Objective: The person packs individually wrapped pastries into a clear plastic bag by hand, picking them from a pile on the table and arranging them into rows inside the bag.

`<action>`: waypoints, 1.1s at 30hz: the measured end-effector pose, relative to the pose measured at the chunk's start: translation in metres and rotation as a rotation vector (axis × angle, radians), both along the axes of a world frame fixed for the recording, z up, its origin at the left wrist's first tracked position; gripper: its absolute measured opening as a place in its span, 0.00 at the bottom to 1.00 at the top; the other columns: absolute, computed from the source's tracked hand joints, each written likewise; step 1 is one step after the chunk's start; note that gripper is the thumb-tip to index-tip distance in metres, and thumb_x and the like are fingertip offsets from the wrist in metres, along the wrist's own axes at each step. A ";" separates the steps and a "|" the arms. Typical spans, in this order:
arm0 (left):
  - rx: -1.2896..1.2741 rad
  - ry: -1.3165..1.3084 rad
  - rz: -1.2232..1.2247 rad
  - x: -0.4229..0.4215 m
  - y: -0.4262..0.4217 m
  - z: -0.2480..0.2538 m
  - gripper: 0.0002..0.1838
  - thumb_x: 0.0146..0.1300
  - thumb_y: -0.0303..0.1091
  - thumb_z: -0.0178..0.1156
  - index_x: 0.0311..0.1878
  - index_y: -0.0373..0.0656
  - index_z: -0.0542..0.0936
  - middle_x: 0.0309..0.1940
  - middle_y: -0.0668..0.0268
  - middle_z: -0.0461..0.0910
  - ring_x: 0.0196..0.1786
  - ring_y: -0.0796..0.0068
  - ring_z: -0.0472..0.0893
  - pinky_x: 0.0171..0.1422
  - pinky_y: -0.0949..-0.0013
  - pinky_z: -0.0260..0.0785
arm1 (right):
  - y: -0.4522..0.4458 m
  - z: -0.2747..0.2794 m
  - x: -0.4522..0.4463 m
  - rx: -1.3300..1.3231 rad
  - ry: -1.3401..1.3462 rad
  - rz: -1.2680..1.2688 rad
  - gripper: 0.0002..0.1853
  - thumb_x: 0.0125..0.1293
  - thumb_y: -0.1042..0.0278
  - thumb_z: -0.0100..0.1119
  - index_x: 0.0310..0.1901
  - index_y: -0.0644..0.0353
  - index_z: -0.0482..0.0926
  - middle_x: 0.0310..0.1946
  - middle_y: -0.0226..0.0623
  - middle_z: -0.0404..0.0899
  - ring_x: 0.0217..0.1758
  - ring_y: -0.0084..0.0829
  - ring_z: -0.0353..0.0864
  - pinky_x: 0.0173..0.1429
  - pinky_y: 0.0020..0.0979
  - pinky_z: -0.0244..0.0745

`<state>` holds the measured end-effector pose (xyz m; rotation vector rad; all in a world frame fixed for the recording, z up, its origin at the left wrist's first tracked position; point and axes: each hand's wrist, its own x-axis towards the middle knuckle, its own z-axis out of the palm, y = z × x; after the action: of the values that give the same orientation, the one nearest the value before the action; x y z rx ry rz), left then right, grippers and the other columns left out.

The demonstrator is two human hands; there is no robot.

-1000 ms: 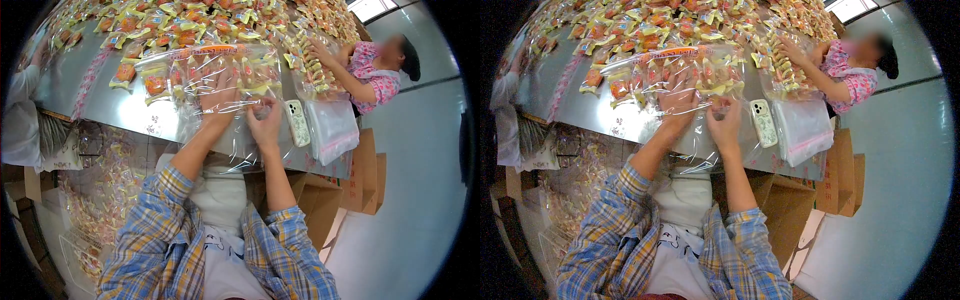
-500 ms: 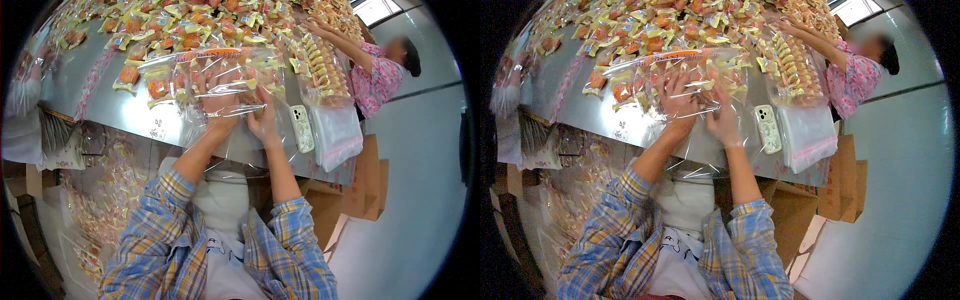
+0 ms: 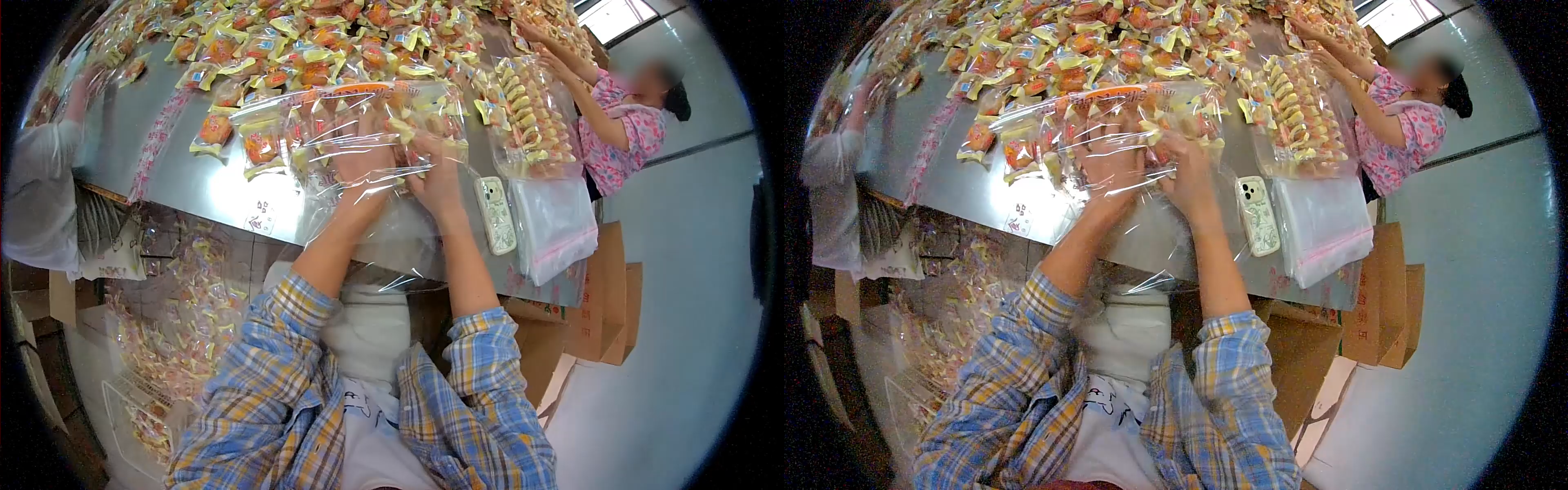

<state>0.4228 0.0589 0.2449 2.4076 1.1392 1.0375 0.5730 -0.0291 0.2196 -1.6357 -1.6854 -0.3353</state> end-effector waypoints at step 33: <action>0.245 0.215 -0.008 0.056 0.020 -0.020 0.28 0.56 0.43 0.72 0.61 0.51 0.79 0.54 0.65 0.80 0.64 0.63 0.77 0.70 0.38 0.62 | 0.017 -0.009 -0.003 0.109 0.019 -0.507 0.17 0.65 0.72 0.67 0.56 0.56 0.83 0.53 0.44 0.81 0.59 0.49 0.77 0.64 0.47 0.71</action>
<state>0.4788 0.0785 0.2253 2.7698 1.1247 0.9851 0.5700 -0.0117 0.2105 -1.9593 -1.1944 -0.6418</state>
